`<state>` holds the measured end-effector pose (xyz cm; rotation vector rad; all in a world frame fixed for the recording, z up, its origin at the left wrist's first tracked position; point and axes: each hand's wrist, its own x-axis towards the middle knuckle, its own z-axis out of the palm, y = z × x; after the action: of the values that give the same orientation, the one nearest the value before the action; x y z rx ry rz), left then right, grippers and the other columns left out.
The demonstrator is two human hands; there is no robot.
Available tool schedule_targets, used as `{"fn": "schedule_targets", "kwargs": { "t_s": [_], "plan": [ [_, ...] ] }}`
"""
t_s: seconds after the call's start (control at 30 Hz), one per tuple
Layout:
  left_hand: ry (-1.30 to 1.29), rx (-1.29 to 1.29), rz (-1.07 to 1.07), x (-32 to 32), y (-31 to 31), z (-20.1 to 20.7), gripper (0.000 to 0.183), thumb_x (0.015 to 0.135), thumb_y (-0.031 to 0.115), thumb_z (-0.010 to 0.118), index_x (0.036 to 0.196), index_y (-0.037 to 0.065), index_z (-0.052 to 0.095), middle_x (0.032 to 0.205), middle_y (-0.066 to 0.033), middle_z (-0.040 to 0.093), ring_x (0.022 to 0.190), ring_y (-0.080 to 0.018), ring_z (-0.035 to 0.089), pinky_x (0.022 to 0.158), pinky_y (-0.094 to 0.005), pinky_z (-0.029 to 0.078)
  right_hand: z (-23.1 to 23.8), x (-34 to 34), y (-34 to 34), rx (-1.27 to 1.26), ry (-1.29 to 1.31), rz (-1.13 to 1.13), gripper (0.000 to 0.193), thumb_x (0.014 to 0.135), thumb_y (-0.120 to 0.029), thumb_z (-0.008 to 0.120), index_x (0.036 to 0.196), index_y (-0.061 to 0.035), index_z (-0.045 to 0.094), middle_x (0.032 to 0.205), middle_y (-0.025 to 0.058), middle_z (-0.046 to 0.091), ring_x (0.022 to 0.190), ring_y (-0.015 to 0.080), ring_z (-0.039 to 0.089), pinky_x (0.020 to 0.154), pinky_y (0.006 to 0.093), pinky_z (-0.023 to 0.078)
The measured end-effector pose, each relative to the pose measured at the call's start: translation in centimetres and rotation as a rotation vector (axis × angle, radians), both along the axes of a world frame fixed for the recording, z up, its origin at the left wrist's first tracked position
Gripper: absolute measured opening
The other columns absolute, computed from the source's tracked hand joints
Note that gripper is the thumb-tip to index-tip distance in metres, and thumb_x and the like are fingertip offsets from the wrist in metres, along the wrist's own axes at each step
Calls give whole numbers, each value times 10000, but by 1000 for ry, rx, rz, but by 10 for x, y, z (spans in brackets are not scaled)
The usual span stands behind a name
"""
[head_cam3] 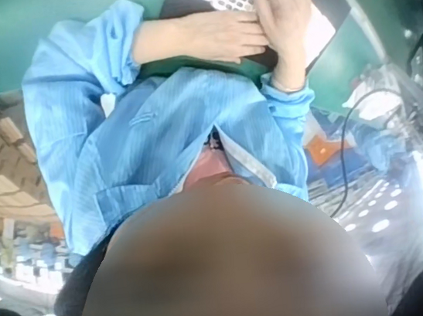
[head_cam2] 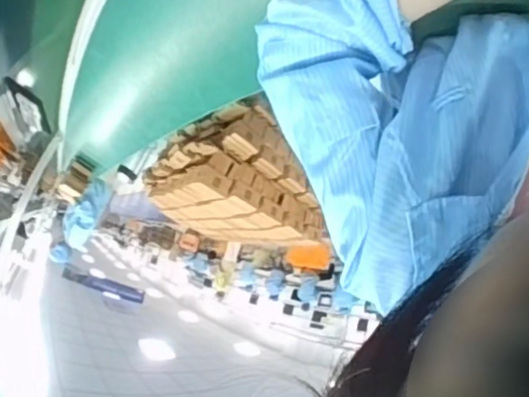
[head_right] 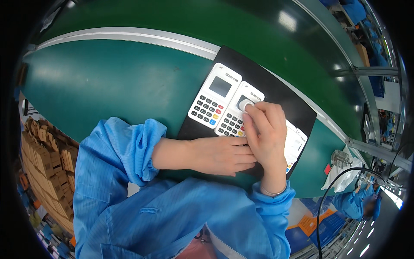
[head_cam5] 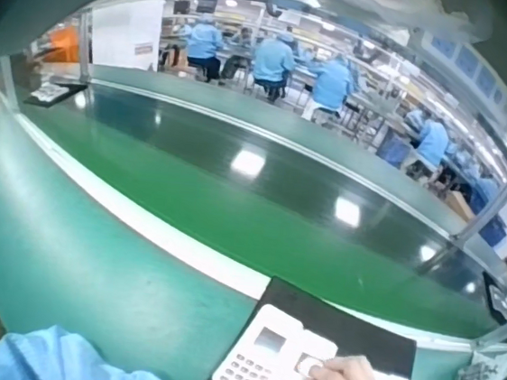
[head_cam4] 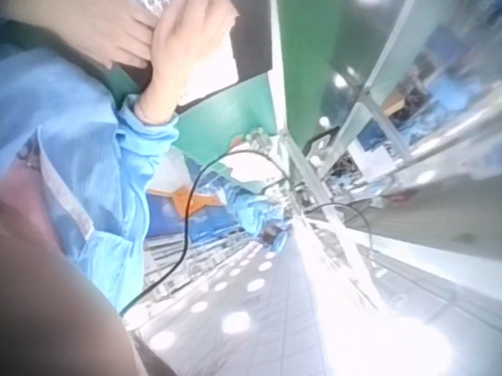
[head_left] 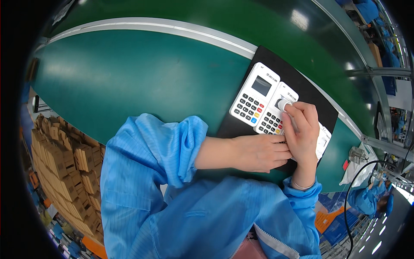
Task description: The person wipes the surfaces of several white electronic devices, likely payment terminals, using a white cloth. They handle the devices in batches, flipping them to clean different sides and stacking them on a black mat on a green workbench.
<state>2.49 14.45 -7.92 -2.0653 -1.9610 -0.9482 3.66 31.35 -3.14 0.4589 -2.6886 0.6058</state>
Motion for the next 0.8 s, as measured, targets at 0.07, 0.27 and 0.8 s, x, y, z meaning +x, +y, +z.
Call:
{"fn": "schedule_targets", "kwargs": {
  "t_s": [0.07, 0.27, 0.8],
  "plan": [
    [4, 1, 1, 0, 1, 0, 420, 784, 359, 764, 1080, 67, 709, 1186, -38, 626, 1196, -203, 539, 1113, -368, 390, -1, -4, -2, -41, -59, 38, 309, 786, 41, 701, 1091, -11, 697, 1028, 118, 632, 878, 288, 591, 732, 387, 481],
    [-18, 2, -11, 2, 2, -5, 457, 793, 373, 763, 1126, 65, 701, 1221, -39, 618, 1216, -207, 536, 1104, -373, 398, 4, -34, -30, 230, -16, 86, 426, 717, 34, 678, 1138, -28, 712, 1085, 97, 620, 961, 272, 590, 811, 381, 484],
    [-57, -51, -53, 3, 5, -8, 503, 811, 387, 770, 1190, 67, 688, 1277, -51, 619, 1265, -211, 525, 1132, -377, 376, 4, -32, -27, 167, 33, 121, 320, 758, 21, 683, 1067, -56, 723, 957, 77, 611, 858, 255, 610, 729, 386, 522]
  ]
}}
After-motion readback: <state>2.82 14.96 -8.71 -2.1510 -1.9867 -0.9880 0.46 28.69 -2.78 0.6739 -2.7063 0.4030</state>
